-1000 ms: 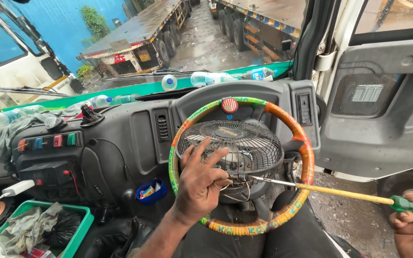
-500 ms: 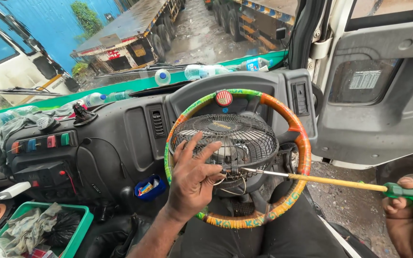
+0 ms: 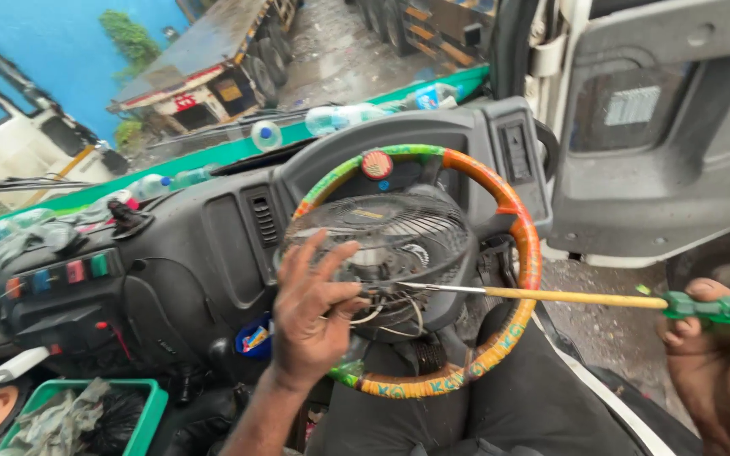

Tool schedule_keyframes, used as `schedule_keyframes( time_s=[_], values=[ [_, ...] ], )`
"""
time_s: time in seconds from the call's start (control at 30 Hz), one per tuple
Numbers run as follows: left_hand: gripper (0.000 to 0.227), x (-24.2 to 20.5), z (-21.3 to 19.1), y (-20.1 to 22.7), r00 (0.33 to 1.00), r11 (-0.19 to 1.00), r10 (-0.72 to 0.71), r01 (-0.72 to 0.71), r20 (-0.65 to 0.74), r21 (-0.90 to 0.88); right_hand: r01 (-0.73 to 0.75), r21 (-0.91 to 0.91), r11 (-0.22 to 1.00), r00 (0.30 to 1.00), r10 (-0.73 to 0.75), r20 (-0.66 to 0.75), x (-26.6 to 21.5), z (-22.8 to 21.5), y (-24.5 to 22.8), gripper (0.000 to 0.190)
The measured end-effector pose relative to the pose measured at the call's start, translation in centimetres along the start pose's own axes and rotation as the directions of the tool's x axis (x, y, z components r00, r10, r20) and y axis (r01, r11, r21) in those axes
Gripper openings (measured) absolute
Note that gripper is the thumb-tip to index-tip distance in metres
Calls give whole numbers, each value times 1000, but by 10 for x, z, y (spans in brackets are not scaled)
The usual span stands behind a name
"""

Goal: The person removes the blades and cage from a fan attached to a steering wheel, uses a screwdriver to disassemble the motor, and then hangs the fan from wires inside the truck cabin.

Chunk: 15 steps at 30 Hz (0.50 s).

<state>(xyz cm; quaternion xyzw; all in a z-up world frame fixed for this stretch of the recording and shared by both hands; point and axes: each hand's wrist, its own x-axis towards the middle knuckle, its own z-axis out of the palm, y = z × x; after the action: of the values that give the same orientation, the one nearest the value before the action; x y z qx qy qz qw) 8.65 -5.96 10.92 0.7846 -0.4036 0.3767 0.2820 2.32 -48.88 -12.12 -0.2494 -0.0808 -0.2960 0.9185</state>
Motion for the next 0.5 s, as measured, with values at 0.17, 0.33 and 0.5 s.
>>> schedule_keyframes(
  time_s=[0.17, 0.33, 0.5],
  values=[
    [23, 0, -2, -3, 1000, 1000, 1, 0, -18, 4, 12, 26, 1000, 1000, -12, 3, -14, 38, 0, 4],
    [23, 0, -3, -1, 1000, 1000, -9, 9, -9, 7, -4, 32, 999, 999, 2, 52, -10, 35, 7, 6],
    [22, -1, -1, 0, 1000, 1000, -16, 16, -17, 8, -5, 60, 998, 996, 0, 86, -7, 10, 9, 12]
  ],
)
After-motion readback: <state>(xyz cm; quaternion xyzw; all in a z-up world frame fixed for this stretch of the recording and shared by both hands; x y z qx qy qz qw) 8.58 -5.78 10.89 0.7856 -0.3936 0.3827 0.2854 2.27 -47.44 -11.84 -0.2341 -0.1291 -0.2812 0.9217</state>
